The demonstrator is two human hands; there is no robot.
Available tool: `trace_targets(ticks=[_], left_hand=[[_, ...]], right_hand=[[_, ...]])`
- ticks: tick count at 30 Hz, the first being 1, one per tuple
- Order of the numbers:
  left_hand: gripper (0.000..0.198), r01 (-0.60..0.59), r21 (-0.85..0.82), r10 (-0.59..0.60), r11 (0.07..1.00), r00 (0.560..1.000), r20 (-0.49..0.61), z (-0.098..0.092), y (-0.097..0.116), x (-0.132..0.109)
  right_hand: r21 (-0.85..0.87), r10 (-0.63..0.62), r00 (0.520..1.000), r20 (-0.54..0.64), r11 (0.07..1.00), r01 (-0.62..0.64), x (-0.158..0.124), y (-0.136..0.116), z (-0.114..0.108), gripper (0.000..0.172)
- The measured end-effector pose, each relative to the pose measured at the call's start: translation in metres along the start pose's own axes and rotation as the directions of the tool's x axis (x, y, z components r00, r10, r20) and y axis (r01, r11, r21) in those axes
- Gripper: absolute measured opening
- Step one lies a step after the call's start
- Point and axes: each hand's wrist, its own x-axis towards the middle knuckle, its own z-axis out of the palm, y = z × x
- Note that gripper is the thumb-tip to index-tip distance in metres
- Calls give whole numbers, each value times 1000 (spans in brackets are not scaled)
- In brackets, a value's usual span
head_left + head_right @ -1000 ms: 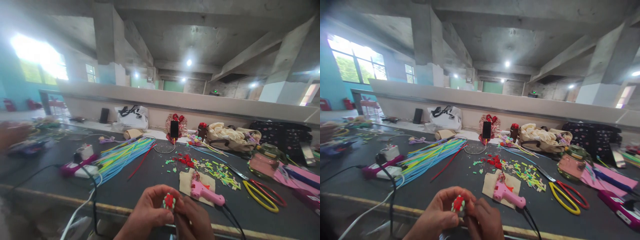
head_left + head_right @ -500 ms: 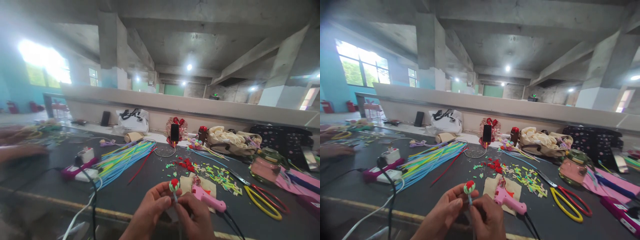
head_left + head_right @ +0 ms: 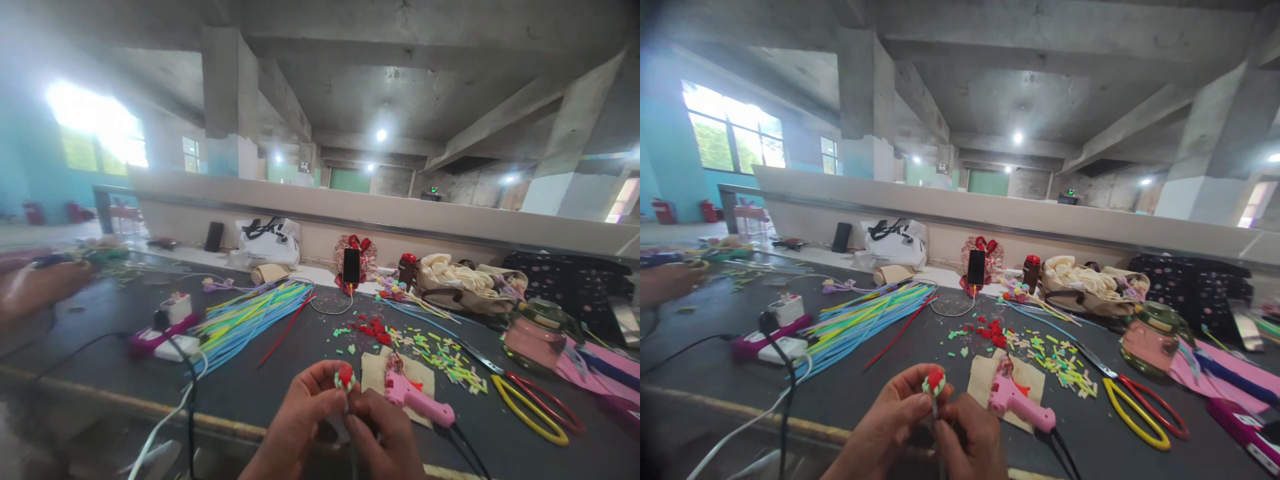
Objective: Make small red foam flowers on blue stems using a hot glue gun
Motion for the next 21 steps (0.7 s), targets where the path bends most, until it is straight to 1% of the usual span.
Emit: trace_targets(ticks=[3, 5, 7, 8, 10, 12, 14, 16, 19, 21], left_hand=[[35, -70, 146, 84, 987, 993, -89, 5, 4, -2], [31, -121, 332, 177, 936, 974, -144, 10, 8, -5], [25, -167, 552, 312, 817, 933, -179, 17, 12, -9], [22, -189, 630, 379, 753, 908, -181, 20, 12, -12], [19, -216, 724, 471, 655, 867, -166, 25, 13, -16], [19, -225, 761, 511, 608, 844, -159, 28, 12, -18], [20, -226, 751, 506, 620, 847, -163, 30, 12, -19], [20, -228, 682, 455, 695, 874, -170, 29, 13, -19], [20, -231, 526, 361, 818, 919, -157, 29, 16, -17], [21, -229, 459, 327, 859, 934, -146, 29, 18, -16]], right_hand=[[31, 25, 1000, 3, 999, -25, 0, 2, -1, 15], [111, 86, 996, -27, 990, -82, 0, 3, -3, 16], [210, 173, 982, -78, 966, -153, 1, 3, -6, 19], [258, 210, 973, -98, 950, -179, 1, 2, -8, 20], [329, 243, 963, -115, 924, -194, 2, 0, -12, 22], [366, 234, 968, -95, 912, -184, 3, -4, -14, 24], [372, 205, 977, -58, 913, -169, 3, -7, -14, 23], [384, 184, 983, -15, 908, -164, 3, -7, -10, 22], [445, 175, 983, 50, 878, -179, 5, -8, 0, 23], [514, 195, 977, 84, 832, -210, 8, -11, 7, 23]])
